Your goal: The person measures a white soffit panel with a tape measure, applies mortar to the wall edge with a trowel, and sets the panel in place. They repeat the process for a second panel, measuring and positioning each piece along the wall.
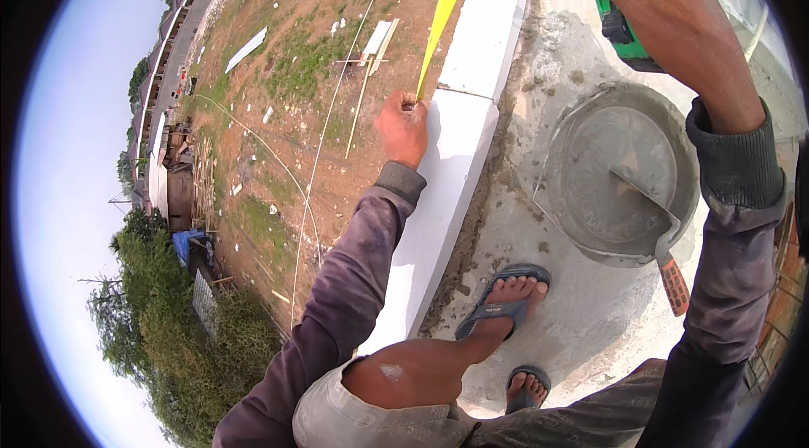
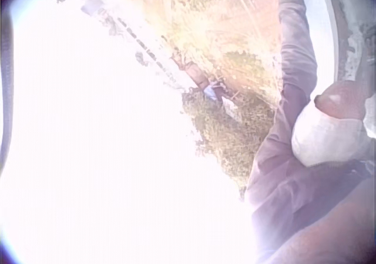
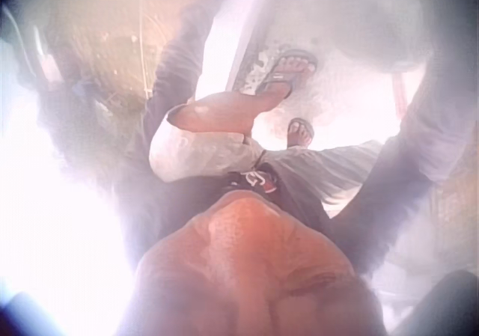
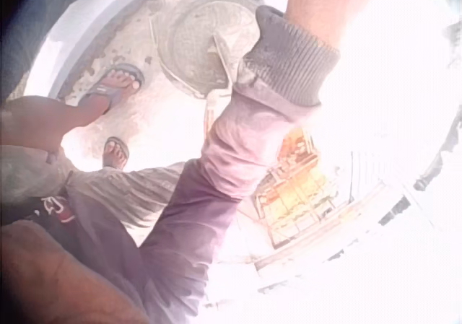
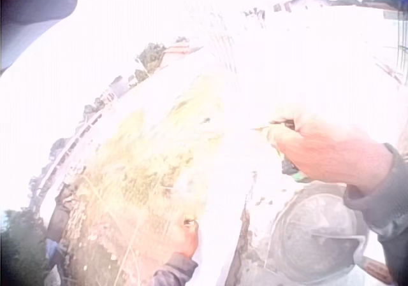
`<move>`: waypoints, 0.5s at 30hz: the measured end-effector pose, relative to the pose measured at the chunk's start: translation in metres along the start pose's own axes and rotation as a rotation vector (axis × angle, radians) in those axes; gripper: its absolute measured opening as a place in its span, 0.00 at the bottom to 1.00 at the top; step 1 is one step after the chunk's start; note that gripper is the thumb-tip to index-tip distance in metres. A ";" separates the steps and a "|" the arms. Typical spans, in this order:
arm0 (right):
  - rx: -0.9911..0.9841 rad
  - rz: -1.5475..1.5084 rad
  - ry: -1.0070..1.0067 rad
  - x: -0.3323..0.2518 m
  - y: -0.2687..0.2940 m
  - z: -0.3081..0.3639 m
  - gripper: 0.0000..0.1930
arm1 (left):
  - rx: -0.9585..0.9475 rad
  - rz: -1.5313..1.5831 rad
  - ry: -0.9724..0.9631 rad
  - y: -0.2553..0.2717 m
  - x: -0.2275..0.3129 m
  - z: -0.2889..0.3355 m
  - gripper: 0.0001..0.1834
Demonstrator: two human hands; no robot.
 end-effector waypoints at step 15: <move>0.041 0.048 -0.645 0.009 0.117 0.136 0.13 | -0.316 -0.417 -0.503 -0.021 0.034 0.033 0.45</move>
Point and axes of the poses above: each hand's wrist, its own z-axis away from the middle knuckle, its own y-axis out of the back of the hand, x = y × z, the point moved 1 cm from there along -z, towards the middle knuckle, and after that the axes turned 15 degrees about -z, right-handed, at the moved point
